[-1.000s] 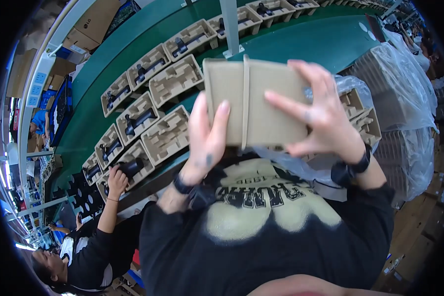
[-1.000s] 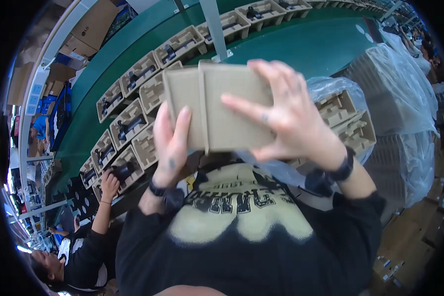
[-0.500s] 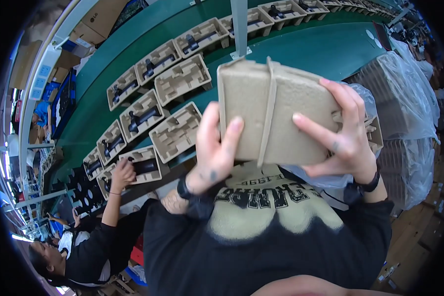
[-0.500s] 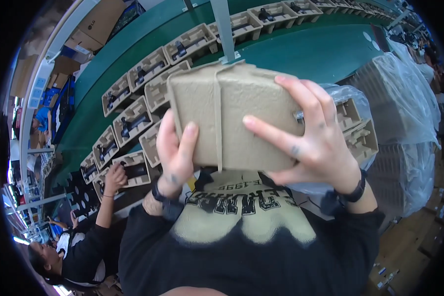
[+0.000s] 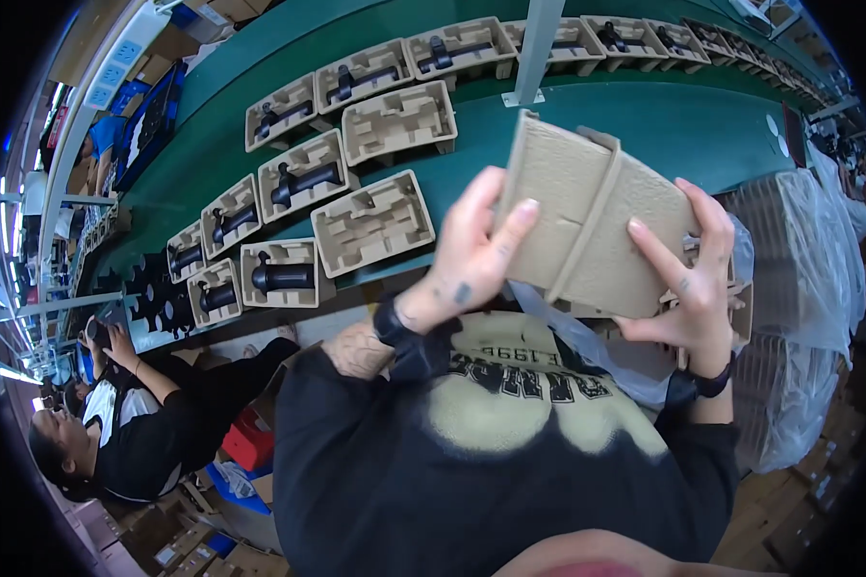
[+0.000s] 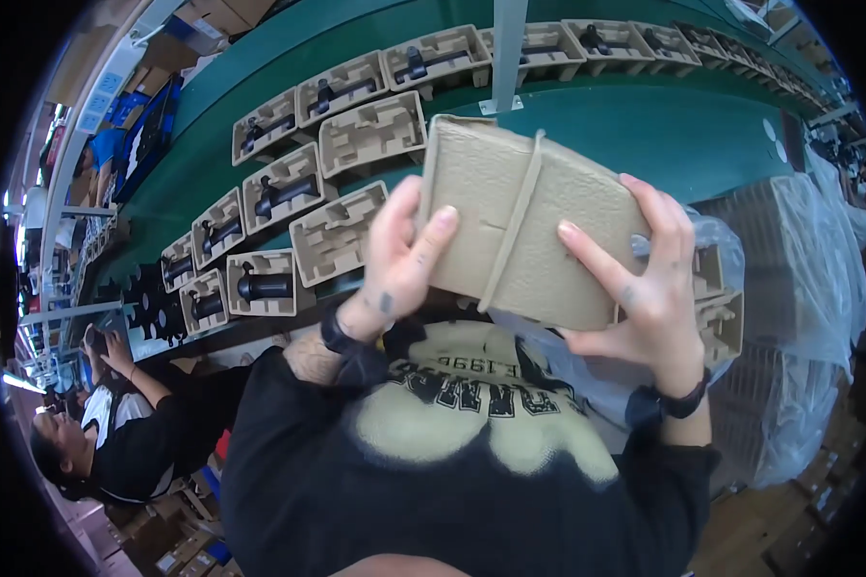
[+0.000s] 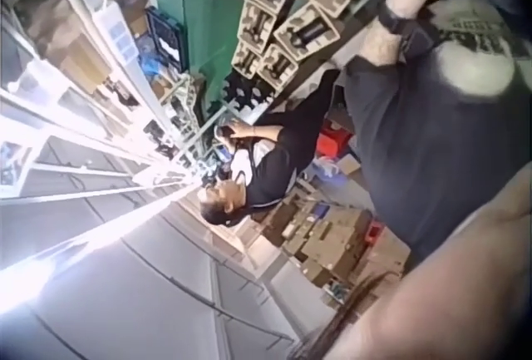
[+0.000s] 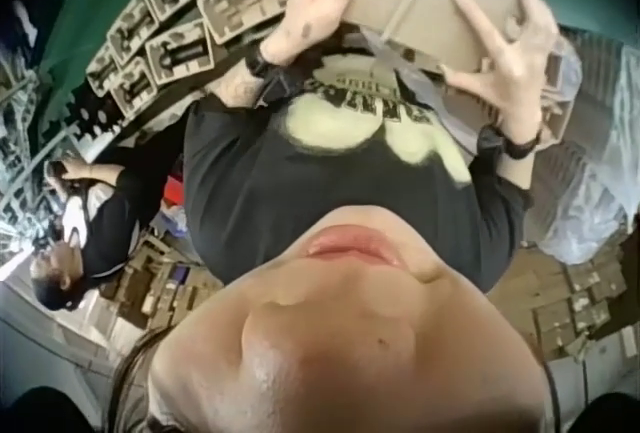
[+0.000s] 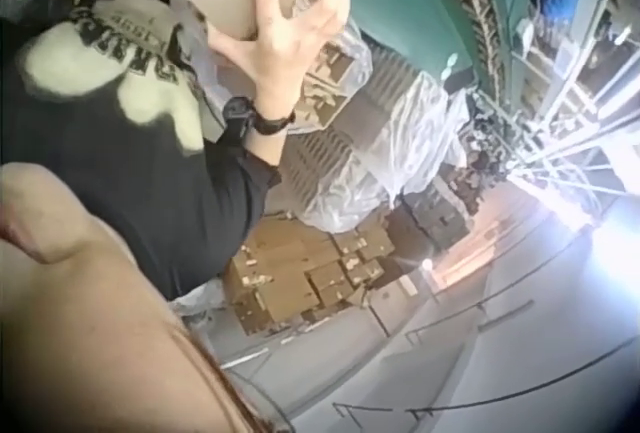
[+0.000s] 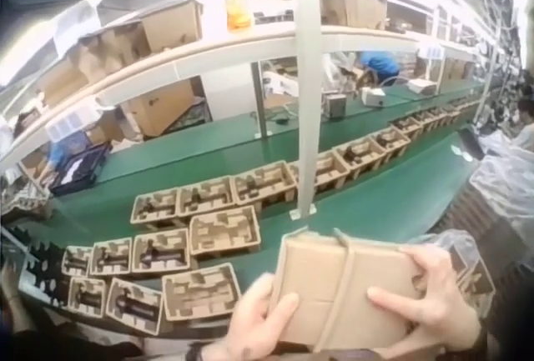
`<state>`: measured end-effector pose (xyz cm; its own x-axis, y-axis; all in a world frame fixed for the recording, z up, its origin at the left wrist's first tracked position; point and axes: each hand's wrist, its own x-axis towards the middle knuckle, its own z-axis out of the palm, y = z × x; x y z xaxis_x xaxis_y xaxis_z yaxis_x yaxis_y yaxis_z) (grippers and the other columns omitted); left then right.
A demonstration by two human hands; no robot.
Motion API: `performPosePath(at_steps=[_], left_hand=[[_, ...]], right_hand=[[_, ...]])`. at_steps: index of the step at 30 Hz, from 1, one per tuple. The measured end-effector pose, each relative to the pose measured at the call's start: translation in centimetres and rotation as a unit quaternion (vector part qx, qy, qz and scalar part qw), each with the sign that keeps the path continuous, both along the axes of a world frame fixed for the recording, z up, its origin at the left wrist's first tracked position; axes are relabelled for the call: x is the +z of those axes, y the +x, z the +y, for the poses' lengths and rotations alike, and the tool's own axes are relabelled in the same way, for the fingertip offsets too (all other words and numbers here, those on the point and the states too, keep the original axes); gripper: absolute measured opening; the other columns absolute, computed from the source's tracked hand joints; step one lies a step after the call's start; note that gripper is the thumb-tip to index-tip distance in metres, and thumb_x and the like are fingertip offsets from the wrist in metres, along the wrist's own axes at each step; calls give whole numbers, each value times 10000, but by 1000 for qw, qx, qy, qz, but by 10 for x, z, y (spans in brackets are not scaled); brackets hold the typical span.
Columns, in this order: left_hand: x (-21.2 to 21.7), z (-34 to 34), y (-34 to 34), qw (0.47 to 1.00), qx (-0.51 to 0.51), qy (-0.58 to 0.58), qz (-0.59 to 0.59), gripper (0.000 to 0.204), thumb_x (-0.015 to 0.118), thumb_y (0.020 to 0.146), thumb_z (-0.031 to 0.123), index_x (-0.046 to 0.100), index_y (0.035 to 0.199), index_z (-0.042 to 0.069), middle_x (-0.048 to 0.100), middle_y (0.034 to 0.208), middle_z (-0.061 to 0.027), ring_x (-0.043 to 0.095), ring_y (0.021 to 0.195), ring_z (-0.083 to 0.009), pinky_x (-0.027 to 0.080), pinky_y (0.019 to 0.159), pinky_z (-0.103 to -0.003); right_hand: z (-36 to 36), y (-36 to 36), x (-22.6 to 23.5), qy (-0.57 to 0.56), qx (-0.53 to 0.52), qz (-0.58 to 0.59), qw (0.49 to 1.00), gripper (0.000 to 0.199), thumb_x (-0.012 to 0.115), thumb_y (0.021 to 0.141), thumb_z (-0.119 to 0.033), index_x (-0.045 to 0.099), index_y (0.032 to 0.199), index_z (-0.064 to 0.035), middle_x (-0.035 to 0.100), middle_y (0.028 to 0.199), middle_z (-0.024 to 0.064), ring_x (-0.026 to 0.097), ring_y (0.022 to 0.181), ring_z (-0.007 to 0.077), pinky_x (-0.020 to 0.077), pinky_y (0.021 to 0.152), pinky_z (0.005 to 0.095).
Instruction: The person picks up cardboard inserts from a box, fits them together, and places the assembled trays onto a conveyor belt. They then pick up black handles and place them into the slots of the cardboard trays.
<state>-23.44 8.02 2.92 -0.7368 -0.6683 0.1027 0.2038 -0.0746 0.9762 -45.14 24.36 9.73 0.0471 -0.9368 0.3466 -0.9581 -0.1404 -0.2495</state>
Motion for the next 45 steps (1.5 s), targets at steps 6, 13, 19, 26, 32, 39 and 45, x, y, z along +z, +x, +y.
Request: performPosePath(at_steps=[6, 13, 19, 26, 32, 39, 45], left_hand=[[-6, -4, -26, 996, 80, 15, 25, 281, 533, 970, 138, 472, 1194, -23, 574, 1097, -67, 549, 976, -96, 453, 862, -247], [-4, -16, -24, 1000, 1, 23, 8, 286, 539, 965, 134, 470, 1195, -22, 579, 1132, -98, 552, 1033, -115, 453, 890, -262], [-15, -4, -1, 999, -30, 19, 4, 300, 511, 966, 113, 446, 1219, -34, 575, 1140, -123, 558, 1039, -145, 455, 894, -266], [-15, -33, -26, 990, -2, 118, 75, 384, 497, 959, 95, 370, 1291, -52, 545, 1204, -144, 549, 1082, -180, 420, 963, -299], [-8, -2, -38, 996, 49, -51, 52, 403, 498, 958, 86, 342, 1302, -55, 537, 1217, -149, 545, 1093, -177, 421, 963, -306], [-37, 8, -52, 998, -56, 7, 41, 440, 547, 949, 107, 350, 1312, -46, 542, 1217, -138, 554, 1076, -163, 438, 937, -292], [-35, -49, -69, 990, 18, -83, -113, 260, 620, 919, 148, 562, 1114, -14, 638, 1043, -82, 597, 959, -136, 493, 841, -282]], right_hand=[[-31, 0, 6, -29, -6, 16, 999, 778, 815, 456, -358, 635, 1189, -166, 416, 1335, 270, 450, 1179, 447, 380, 982, 530], [-32, -26, 2, -2, 45, 20, 999, 767, 813, 480, -375, 635, 1198, -169, 424, 1328, 250, 446, 1166, 438, 392, 972, 517], [2, -21, 10, 76, 70, -34, 994, 739, 807, 496, -361, 641, 1191, -176, 420, 1342, 240, 447, 1163, 430, 391, 972, 512], [67, -71, -126, -236, -168, -178, 940, 802, 799, 527, -431, 582, 1283, -276, 409, 1375, 189, 377, 1280, 376, 349, 1050, 511], [-25, -32, -7, -61, 31, 84, 994, 993, 846, 490, -383, 447, 1387, -234, 351, 1424, 213, 287, 1351, 427, 203, 1104, 619], [-33, -28, -14, 116, 15, 75, 990, 1123, 865, 427, -393, 385, 1429, -229, 297, 1428, 243, 291, 1317, 439, 176, 1093, 633], [-47, -19, -38, 58, 39, 76, 995, 1194, 853, 373, -376, 364, 1446, -186, 375, 1313, 247, 396, 1203, 414, 300, 986, 576]])
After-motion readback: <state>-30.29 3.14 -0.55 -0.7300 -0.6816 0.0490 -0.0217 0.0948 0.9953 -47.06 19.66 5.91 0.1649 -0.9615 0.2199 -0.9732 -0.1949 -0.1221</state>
